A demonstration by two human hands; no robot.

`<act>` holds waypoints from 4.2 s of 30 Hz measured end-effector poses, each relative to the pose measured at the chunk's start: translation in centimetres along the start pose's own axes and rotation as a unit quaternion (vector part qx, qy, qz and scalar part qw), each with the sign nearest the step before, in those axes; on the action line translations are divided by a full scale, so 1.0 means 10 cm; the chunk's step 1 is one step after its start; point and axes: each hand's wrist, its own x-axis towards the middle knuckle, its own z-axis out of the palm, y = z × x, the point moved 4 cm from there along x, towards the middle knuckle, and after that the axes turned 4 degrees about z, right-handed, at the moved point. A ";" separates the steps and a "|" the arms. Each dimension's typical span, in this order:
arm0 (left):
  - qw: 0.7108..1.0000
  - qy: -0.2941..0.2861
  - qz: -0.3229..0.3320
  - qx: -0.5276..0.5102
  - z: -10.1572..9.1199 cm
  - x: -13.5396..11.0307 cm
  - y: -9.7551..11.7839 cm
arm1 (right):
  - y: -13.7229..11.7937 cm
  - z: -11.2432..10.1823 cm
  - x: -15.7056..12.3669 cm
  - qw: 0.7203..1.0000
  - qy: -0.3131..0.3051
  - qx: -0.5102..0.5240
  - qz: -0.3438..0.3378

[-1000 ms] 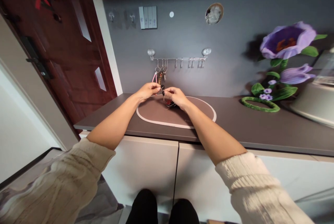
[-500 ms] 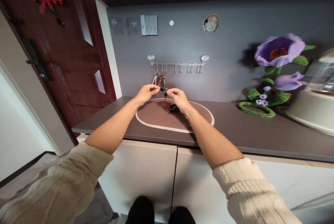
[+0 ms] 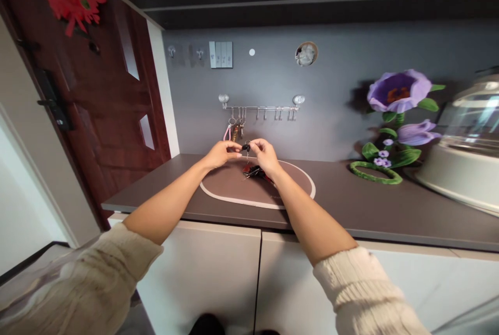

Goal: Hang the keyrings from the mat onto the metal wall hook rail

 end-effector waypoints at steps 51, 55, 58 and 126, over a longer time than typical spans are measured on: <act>0.955 0.148 -0.190 -0.172 0.20 -0.02 -0.20 | -0.12 0.26 1.16 0.962 0.108 0.101 0.231; 0.956 0.151 -0.183 -0.173 0.18 -0.01 -0.21 | -0.07 0.25 1.19 0.958 0.119 0.100 0.240; 0.956 0.153 -0.182 -0.169 0.17 -0.01 -0.20 | -0.03 0.26 1.18 0.959 0.118 0.092 0.241; 0.972 -0.168 0.113 0.121 0.48 -0.18 0.13 | 0.36 -0.49 -0.08 0.984 0.042 -0.148 0.094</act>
